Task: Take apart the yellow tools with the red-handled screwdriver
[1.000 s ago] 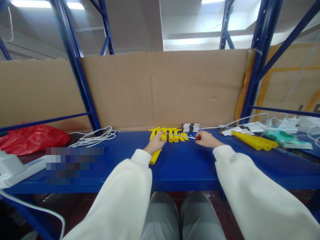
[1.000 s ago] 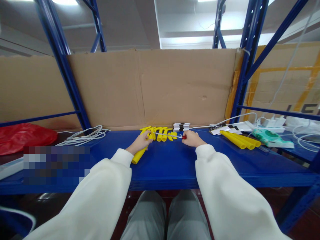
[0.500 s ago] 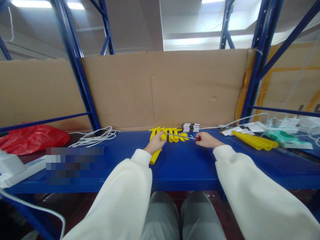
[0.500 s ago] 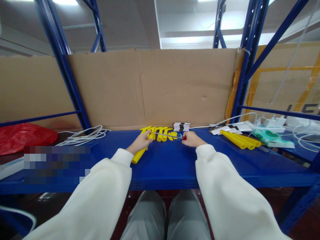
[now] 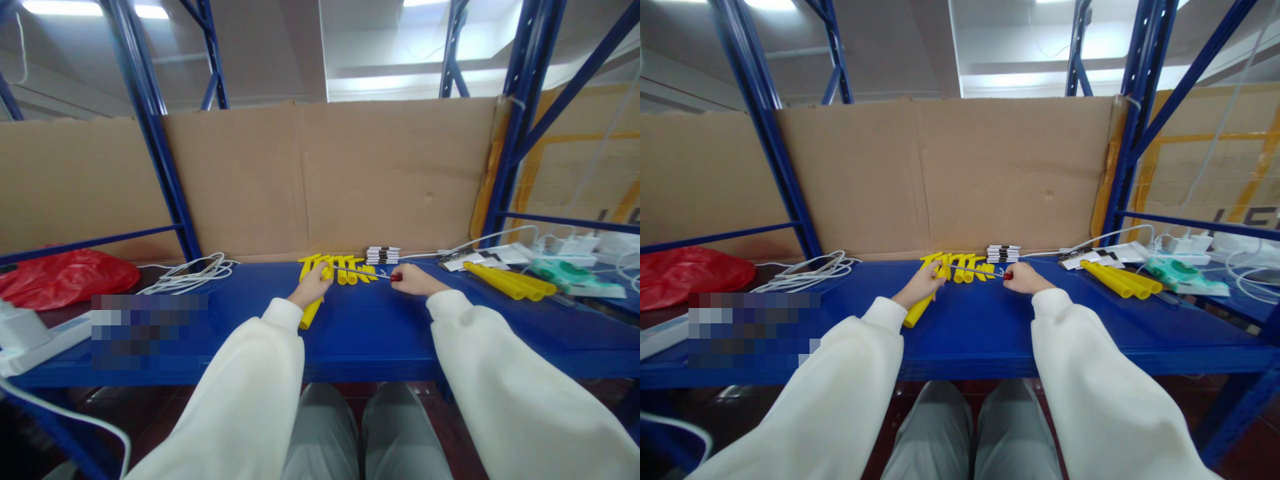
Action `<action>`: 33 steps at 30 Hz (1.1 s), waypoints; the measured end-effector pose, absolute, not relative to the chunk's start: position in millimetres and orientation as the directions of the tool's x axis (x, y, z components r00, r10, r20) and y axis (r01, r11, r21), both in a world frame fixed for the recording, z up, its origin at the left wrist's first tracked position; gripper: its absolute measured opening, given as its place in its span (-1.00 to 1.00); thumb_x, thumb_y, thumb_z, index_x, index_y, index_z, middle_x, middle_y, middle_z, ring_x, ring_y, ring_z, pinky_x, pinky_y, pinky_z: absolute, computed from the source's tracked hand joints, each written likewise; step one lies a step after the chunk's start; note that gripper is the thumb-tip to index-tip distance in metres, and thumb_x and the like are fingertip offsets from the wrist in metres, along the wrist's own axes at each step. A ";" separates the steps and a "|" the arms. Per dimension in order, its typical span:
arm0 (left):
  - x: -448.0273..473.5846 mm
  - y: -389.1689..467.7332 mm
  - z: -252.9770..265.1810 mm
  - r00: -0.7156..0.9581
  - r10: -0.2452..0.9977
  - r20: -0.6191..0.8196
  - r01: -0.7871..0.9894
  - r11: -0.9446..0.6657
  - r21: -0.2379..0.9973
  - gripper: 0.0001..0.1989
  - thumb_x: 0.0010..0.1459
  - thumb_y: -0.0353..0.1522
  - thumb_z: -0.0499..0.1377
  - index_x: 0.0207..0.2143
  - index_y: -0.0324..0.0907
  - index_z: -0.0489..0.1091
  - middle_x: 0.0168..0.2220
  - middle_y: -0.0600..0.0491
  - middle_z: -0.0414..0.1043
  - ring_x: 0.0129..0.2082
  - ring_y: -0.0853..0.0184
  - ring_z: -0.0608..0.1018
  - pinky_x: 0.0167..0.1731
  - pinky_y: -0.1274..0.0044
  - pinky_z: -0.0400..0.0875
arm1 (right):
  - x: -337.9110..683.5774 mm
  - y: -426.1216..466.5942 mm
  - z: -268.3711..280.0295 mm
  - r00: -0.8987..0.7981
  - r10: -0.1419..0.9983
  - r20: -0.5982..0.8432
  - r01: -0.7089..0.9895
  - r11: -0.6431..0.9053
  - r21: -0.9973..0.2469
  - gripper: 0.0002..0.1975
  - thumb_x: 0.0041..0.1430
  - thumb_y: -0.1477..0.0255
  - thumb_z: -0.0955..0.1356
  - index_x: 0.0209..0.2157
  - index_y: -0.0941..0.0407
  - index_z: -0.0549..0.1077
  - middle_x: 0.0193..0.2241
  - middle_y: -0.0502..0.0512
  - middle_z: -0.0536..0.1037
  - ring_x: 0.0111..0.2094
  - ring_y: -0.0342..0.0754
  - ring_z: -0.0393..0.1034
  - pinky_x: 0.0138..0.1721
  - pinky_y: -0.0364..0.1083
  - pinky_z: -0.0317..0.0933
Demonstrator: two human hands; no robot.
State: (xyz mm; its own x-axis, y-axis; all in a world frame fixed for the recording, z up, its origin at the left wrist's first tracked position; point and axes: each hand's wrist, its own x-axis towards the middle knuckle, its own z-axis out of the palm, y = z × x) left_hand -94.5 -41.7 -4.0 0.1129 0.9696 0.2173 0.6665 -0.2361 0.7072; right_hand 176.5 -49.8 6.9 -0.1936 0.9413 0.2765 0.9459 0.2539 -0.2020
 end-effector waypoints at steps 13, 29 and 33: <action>-94.6 -41.0 -3.3 0.122 0.968 0.217 0.674 -0.241 0.698 -0.43 0.24 -0.43 0.11 0.30 -0.23 0.20 -0.30 0.03 0.55 -0.68 0.47 0.44 -0.64 0.63 0.39 | 175.2 -51.5 7.3 -0.177 0.955 0.238 0.940 0.236 -0.248 -0.93 0.06 0.49 0.36 -0.41 0.11 0.52 -0.44 0.07 0.59 -0.35 -0.04 0.49 -0.31 -0.17 0.23; -94.4 -40.1 -4.5 0.109 0.970 0.218 0.655 -0.235 0.718 -0.42 0.23 -0.43 0.13 0.30 -0.20 0.22 -0.29 0.00 0.55 -0.69 0.45 0.44 -0.63 0.60 0.40 | 177.7 -46.6 4.1 -0.205 0.939 0.276 0.937 0.270 -0.222 -0.93 0.01 0.51 0.36 -0.47 0.11 0.52 -0.45 0.08 0.60 -0.38 -0.04 0.46 -0.31 -0.16 0.23; -94.7 -38.0 -6.2 0.121 0.967 0.223 0.669 -0.245 0.702 -0.42 0.23 -0.44 0.12 0.31 -0.22 0.21 -0.28 -0.01 0.54 -0.68 0.46 0.45 -0.61 0.61 0.42 | 176.2 -47.4 4.0 -0.188 0.943 0.275 0.947 0.248 -0.202 -0.93 -0.04 0.56 0.39 -0.47 0.10 0.46 -0.43 0.06 0.59 -0.37 -0.06 0.45 -0.33 -0.18 0.22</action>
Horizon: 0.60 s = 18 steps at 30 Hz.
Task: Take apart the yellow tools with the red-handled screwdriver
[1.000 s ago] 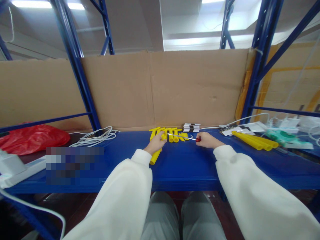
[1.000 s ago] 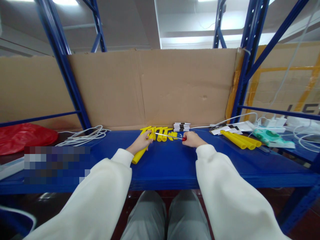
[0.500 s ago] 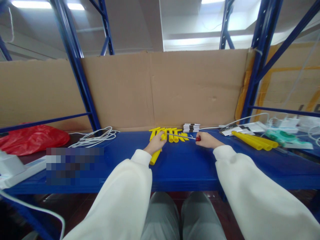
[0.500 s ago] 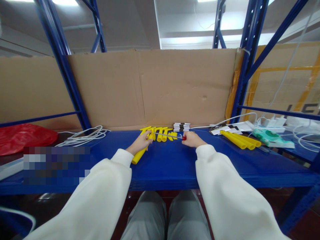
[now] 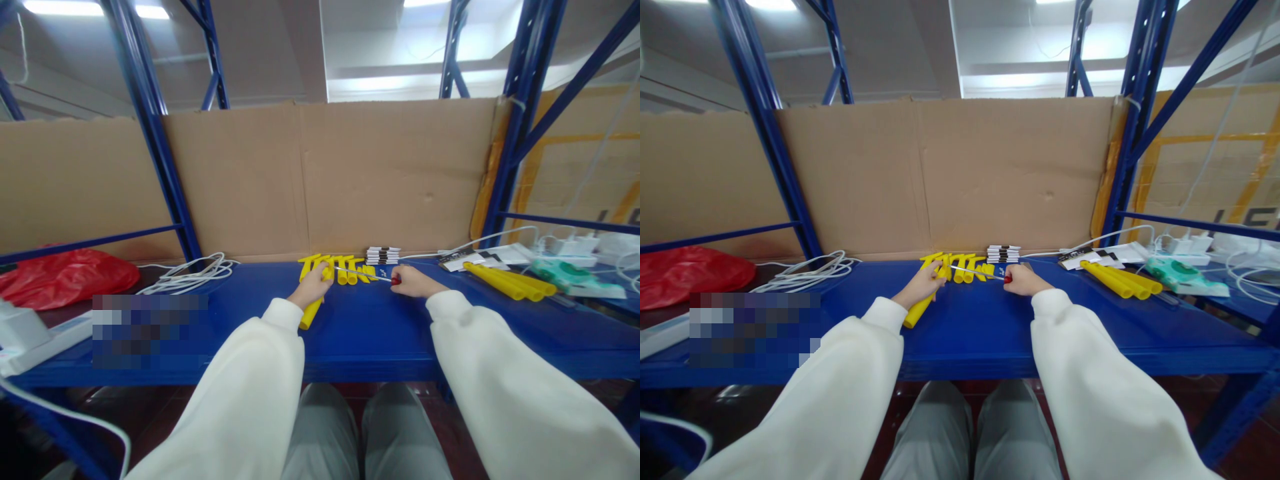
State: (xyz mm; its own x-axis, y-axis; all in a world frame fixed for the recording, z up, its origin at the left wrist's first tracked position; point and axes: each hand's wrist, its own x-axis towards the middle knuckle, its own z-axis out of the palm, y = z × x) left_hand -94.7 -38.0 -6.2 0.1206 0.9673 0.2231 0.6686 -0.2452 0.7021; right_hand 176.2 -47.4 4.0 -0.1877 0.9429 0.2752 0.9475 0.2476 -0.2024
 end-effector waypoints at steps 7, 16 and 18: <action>-95.4 -37.7 -6.2 0.133 0.969 0.207 0.689 -0.241 0.683 -0.42 0.26 -0.40 0.10 0.33 -0.19 0.17 -0.24 -0.01 0.57 -0.65 0.45 0.48 -0.61 0.62 0.40 | 176.4 -50.5 3.9 -0.155 0.948 0.277 0.944 0.225 -0.242 -0.84 -0.04 0.60 0.40 -0.47 0.09 0.37 -0.48 0.00 0.52 -0.46 -0.12 0.38 -0.41 -0.18 0.15; -93.5 -41.2 -2.9 0.137 0.968 0.209 0.692 -0.245 0.679 -0.45 0.26 -0.45 0.09 0.30 -0.24 0.19 -0.26 -0.01 0.55 -0.70 0.50 0.41 -0.66 0.64 0.35 | 178.7 -50.3 5.7 -0.139 0.962 0.234 0.953 0.195 -0.234 -0.81 -0.08 0.64 0.38 -0.39 0.10 0.42 -0.44 -0.01 0.53 -0.40 -0.11 0.39 -0.37 -0.19 0.14; -93.6 -41.4 -3.0 0.139 0.968 0.210 0.685 -0.247 0.685 -0.45 0.26 -0.45 0.09 0.30 -0.25 0.19 -0.27 -0.01 0.55 -0.70 0.50 0.41 -0.67 0.64 0.34 | 179.5 -49.3 5.3 -0.150 0.959 0.240 0.956 0.203 -0.211 -0.80 -0.07 0.64 0.37 -0.38 0.09 0.44 -0.40 0.01 0.56 -0.36 -0.09 0.42 -0.35 -0.18 0.15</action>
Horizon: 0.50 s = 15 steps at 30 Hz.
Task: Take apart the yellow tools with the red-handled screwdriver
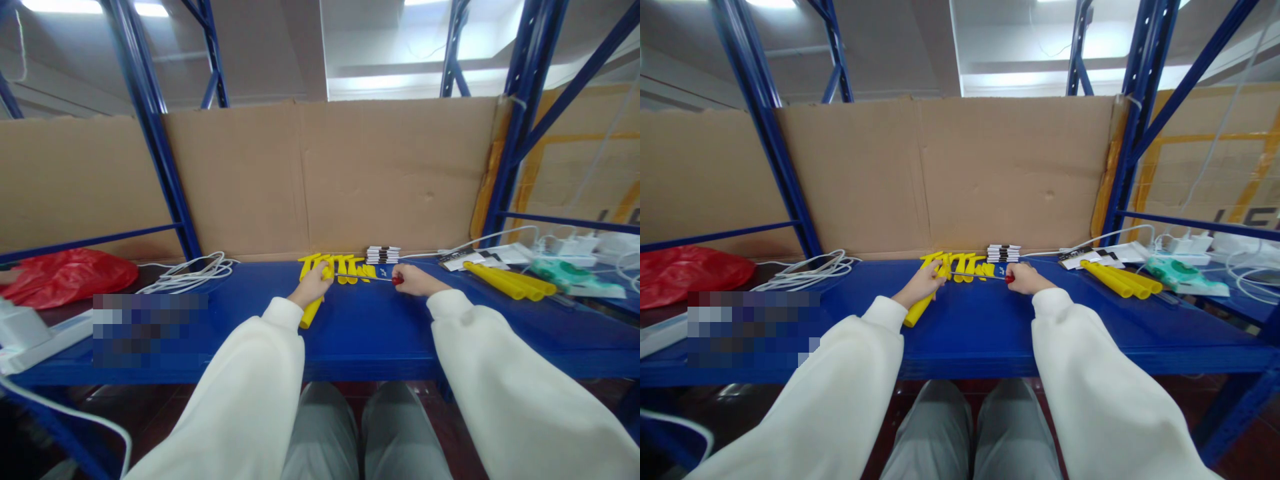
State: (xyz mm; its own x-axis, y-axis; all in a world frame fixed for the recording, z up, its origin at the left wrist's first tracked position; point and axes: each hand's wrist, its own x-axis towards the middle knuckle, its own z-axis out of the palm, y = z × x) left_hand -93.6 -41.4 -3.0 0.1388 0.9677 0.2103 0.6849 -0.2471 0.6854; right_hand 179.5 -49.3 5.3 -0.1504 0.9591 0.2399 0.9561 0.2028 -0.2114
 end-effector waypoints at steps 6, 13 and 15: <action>-94.5 -40.2 -4.0 0.126 0.963 0.239 0.687 -0.259 0.679 -0.43 0.23 -0.44 0.12 0.29 -0.26 0.21 -0.28 0.00 0.56 -0.69 0.49 0.44 -0.63 0.63 0.39 | 178.2 -50.7 5.2 -0.157 0.965 0.209 0.973 0.188 -0.135 -0.76 -0.05 0.61 0.37 -0.30 0.07 0.54 -0.29 0.06 0.62 -0.22 0.01 0.47 -0.23 -0.11 0.20; -95.2 -38.4 -5.1 0.132 0.963 0.233 0.703 -0.257 0.663 -0.42 0.25 -0.41 0.11 0.32 -0.24 0.19 -0.24 -0.02 0.57 -0.65 0.47 0.48 -0.58 0.62 0.44 | 178.7 -49.1 2.3 -0.194 0.964 0.184 0.956 0.228 -0.183 -0.77 -0.03 0.58 0.38 -0.30 0.07 0.58 -0.29 0.07 0.64 -0.24 0.00 0.50 -0.23 -0.12 0.27; -95.0 -38.8 -4.7 0.131 0.966 0.222 0.702 -0.248 0.667 -0.42 0.25 -0.41 0.11 0.32 -0.24 0.19 -0.25 -0.03 0.57 -0.65 0.44 0.49 -0.57 0.60 0.45 | 179.7 -47.6 1.1 -0.212 0.959 0.187 0.944 0.251 -0.213 -0.76 -0.05 0.59 0.39 -0.30 0.08 0.58 -0.31 0.07 0.64 -0.26 -0.01 0.50 -0.25 -0.13 0.29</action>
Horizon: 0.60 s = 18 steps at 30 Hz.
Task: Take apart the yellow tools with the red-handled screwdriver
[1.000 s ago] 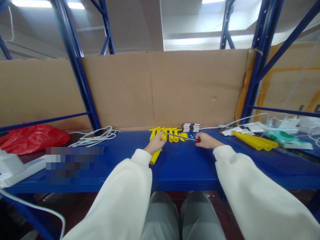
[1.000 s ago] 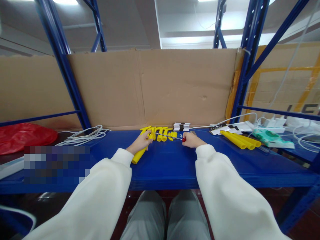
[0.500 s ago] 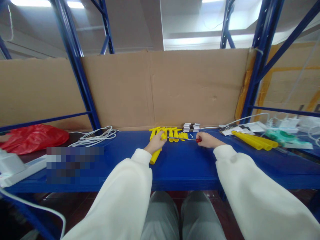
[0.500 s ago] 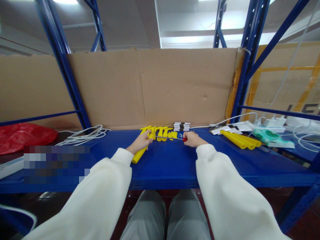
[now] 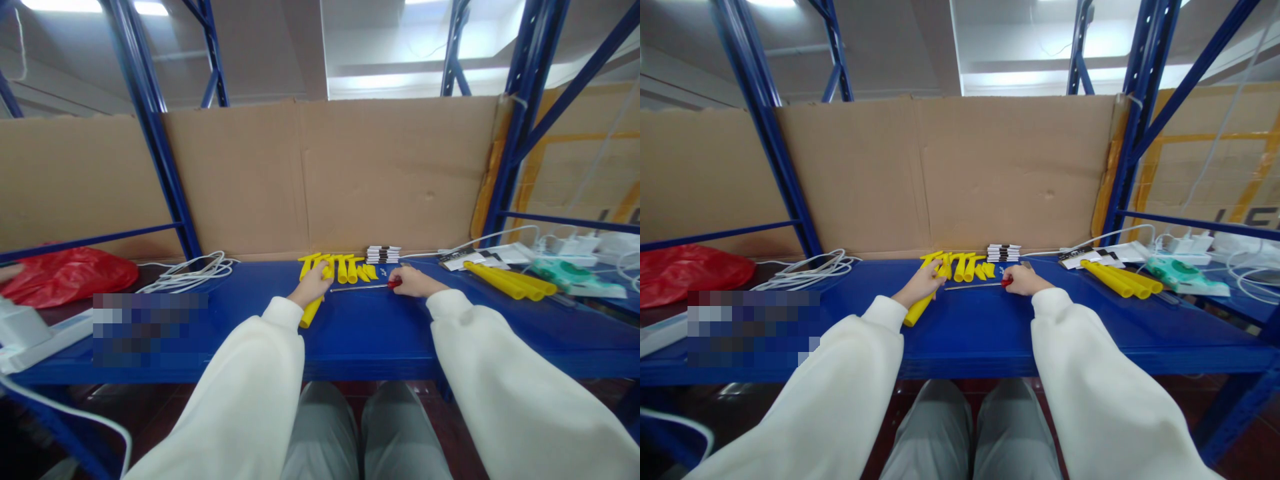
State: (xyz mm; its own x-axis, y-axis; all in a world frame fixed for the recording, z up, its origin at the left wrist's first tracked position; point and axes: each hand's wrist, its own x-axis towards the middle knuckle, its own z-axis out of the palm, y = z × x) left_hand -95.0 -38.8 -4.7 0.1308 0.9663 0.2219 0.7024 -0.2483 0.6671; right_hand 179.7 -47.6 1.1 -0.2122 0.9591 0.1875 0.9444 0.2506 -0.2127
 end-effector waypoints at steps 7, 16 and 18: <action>-94.9 -39.3 -4.8 0.133 0.965 0.225 0.684 -0.254 0.684 -0.42 0.24 -0.41 0.12 0.31 -0.24 0.20 -0.32 0.01 0.56 -0.66 0.43 0.48 -0.60 0.61 0.42 | 182.9 -41.5 -2.5 -0.294 0.941 0.165 0.843 0.337 -0.420 -0.79 -0.06 0.60 0.38 -0.33 0.12 0.57 -0.34 0.08 0.65 -0.29 -0.03 0.53 -0.27 -0.15 0.36; -93.0 -44.7 -1.7 0.130 0.967 0.217 0.690 -0.246 0.680 -0.42 0.24 -0.43 0.10 0.32 -0.26 0.20 -0.32 0.00 0.56 -0.67 0.43 0.46 -0.64 0.61 0.38 | 184.9 -36.0 -7.3 -0.336 0.921 0.196 0.780 0.389 -0.490 -0.78 -0.04 0.58 0.40 -0.28 0.12 0.56 -0.31 0.09 0.65 -0.25 -0.01 0.55 -0.15 -0.09 0.41; -92.3 -45.9 -0.5 0.129 0.969 0.212 0.690 -0.242 0.683 -0.42 0.25 -0.44 0.09 0.32 -0.27 0.20 -0.32 -0.01 0.56 -0.67 0.43 0.45 -0.65 0.61 0.37 | 183.6 -35.3 -8.1 -0.340 0.914 0.219 0.774 0.405 -0.488 -0.79 0.00 0.55 0.41 -0.26 0.12 0.56 -0.27 0.10 0.66 -0.22 0.00 0.55 -0.10 -0.07 0.41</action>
